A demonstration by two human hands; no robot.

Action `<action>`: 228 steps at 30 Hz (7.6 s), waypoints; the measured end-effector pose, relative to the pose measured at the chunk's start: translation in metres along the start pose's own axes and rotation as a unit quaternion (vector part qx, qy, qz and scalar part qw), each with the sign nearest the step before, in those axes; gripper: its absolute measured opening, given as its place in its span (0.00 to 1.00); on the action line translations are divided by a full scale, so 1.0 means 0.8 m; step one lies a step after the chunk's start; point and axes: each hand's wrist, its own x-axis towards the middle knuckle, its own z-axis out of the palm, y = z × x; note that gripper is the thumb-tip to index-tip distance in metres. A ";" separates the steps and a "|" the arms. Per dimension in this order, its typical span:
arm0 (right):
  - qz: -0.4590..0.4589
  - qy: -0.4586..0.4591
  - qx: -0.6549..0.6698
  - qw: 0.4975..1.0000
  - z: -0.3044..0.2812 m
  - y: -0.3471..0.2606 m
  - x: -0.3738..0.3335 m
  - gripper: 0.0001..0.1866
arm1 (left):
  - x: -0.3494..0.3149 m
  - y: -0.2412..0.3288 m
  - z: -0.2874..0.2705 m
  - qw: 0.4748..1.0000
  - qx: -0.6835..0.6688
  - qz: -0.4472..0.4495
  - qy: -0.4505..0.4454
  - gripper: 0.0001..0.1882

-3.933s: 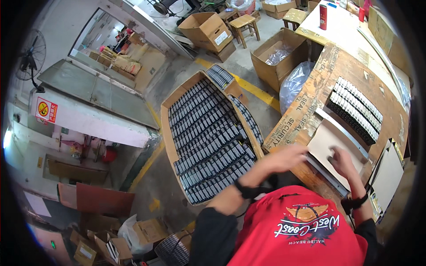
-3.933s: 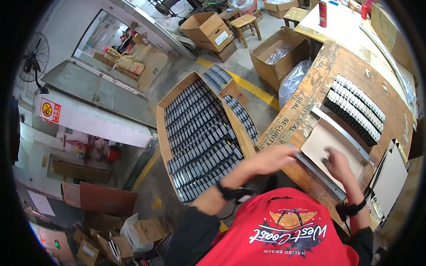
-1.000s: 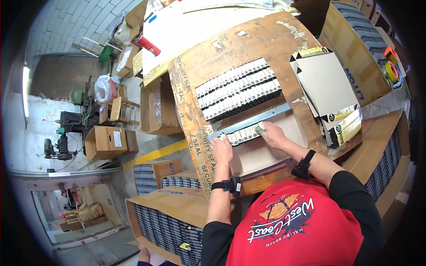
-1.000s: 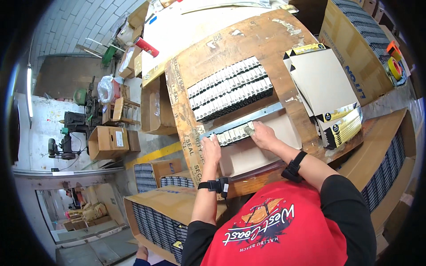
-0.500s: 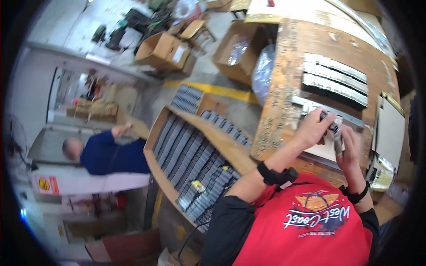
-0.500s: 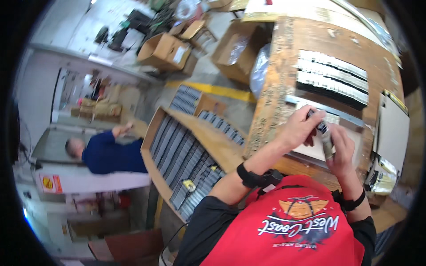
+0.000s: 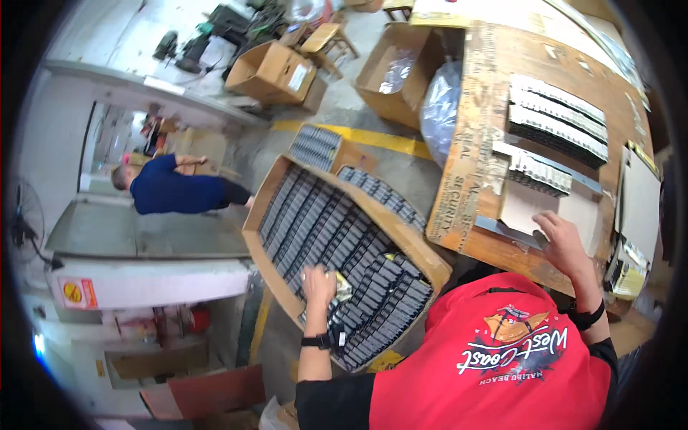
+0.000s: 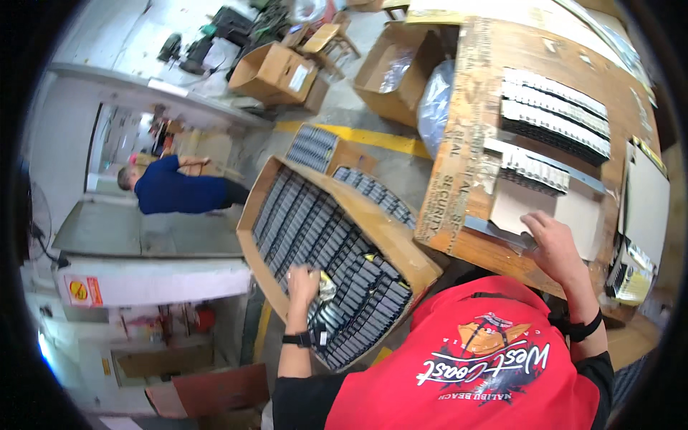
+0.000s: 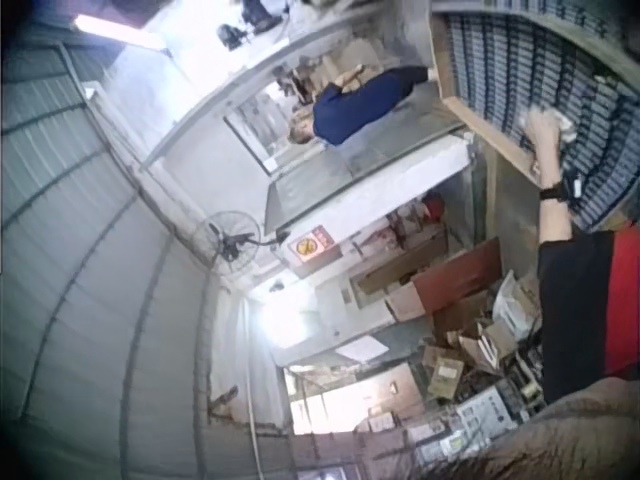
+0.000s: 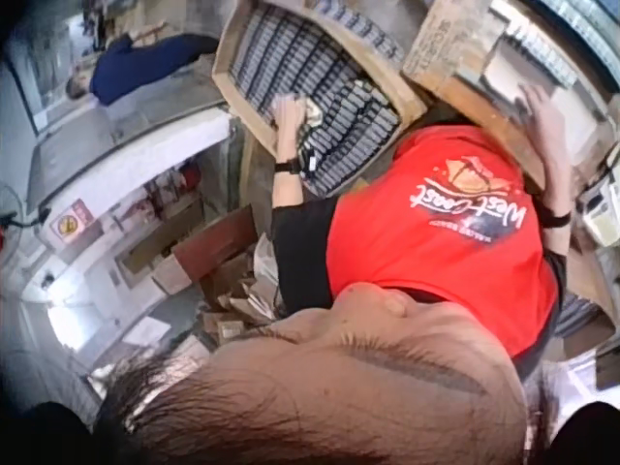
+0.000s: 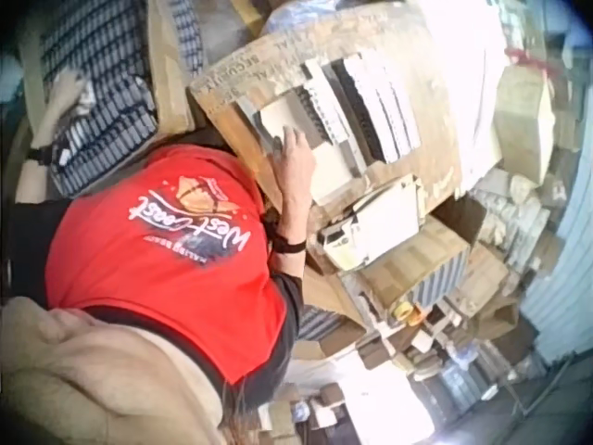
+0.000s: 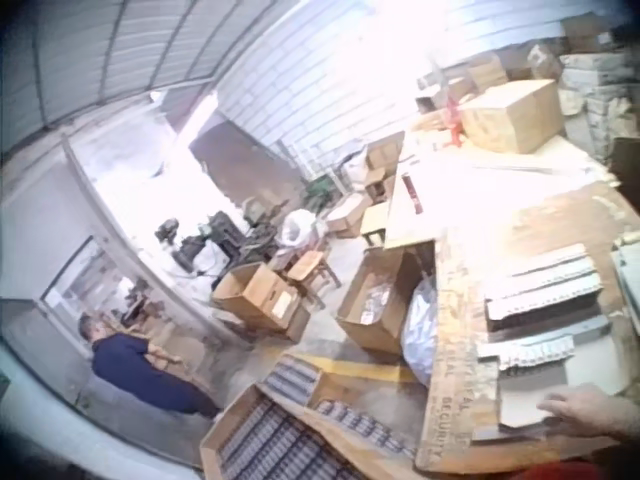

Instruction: The person repeatedly picks up small black rectangular items from a large cardboard box and places them into smaller individual cardboard boxes on a wooden table. The person handles the items in small batches, arranging them neatly inside the packaging.

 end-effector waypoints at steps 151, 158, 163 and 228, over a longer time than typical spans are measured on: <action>0.731 0.483 0.171 0.451 0.031 0.191 -0.844 0.21 | -0.735 0.960 0.213 0.514 -0.148 0.800 -0.274 0.28; 0.734 0.518 0.181 0.400 0.043 0.205 -0.840 0.20 | -0.740 0.964 0.229 0.529 -0.188 0.801 -0.207 0.27; 0.779 0.471 0.070 0.408 0.032 0.199 -0.819 0.12 | -0.757 0.901 0.164 0.541 -0.262 0.646 -0.471 0.22; 0.470 0.827 0.194 0.238 -0.076 0.165 -0.742 0.14 | -0.188 0.739 -0.027 0.476 -0.447 0.397 -0.645 0.26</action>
